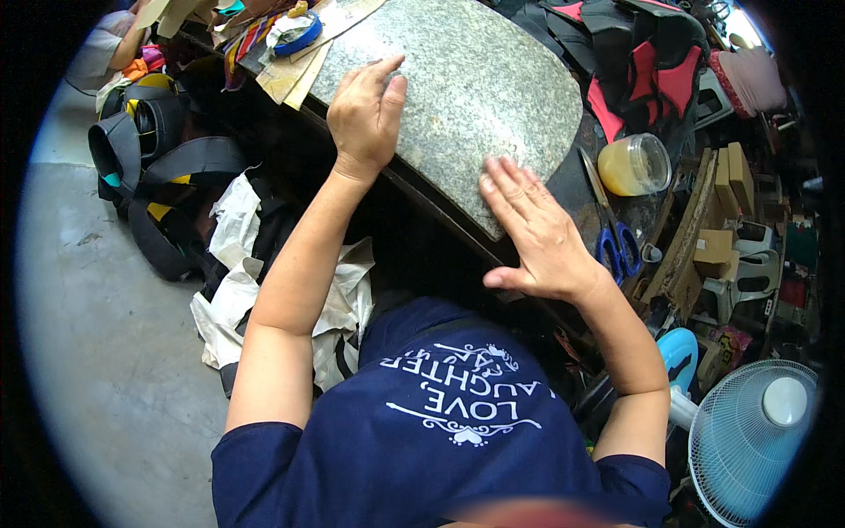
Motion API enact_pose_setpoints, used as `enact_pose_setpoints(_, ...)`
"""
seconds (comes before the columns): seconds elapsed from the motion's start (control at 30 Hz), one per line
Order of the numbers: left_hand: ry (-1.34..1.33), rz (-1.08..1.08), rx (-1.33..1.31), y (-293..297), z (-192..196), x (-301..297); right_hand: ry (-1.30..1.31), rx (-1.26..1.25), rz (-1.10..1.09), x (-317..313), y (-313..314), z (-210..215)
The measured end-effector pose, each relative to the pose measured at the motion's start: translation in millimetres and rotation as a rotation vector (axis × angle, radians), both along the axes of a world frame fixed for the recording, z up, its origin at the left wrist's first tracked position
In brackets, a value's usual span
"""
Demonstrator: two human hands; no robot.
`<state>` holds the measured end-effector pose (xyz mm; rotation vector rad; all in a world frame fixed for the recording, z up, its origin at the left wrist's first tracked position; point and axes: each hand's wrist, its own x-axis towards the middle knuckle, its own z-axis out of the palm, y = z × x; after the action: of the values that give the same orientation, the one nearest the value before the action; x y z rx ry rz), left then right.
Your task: The person handles a red and black fabric piece, aligning and pressing its edges together. They then place a white cloth on the work surface and rub it with their hands.
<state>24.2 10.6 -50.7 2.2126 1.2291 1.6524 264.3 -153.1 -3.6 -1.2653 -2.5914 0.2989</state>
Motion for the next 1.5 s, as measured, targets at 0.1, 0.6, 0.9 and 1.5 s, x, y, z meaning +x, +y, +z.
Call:
enact_pose_setpoints(0.1, 0.012, 0.001, 0.006, 1, -2, 0, 0.285, -0.334, 0.181, 17, 10, 15)
enact_pose_setpoints(0.6, 0.009, -0.011, 0.027, 1, -2, 0, 0.574, -0.479, 0.098, 26, 20, 18)
enact_pose_setpoints(0.9, 0.011, -0.004, -0.016, 0, -1, 0, -0.009, 0.029, 0.177, -28, -8, -1)
enact_pose_setpoints(1.5, 0.000, 0.009, -0.047, -4, -1, 0, 0.649, -0.241, 0.096, 9, -16, 9)
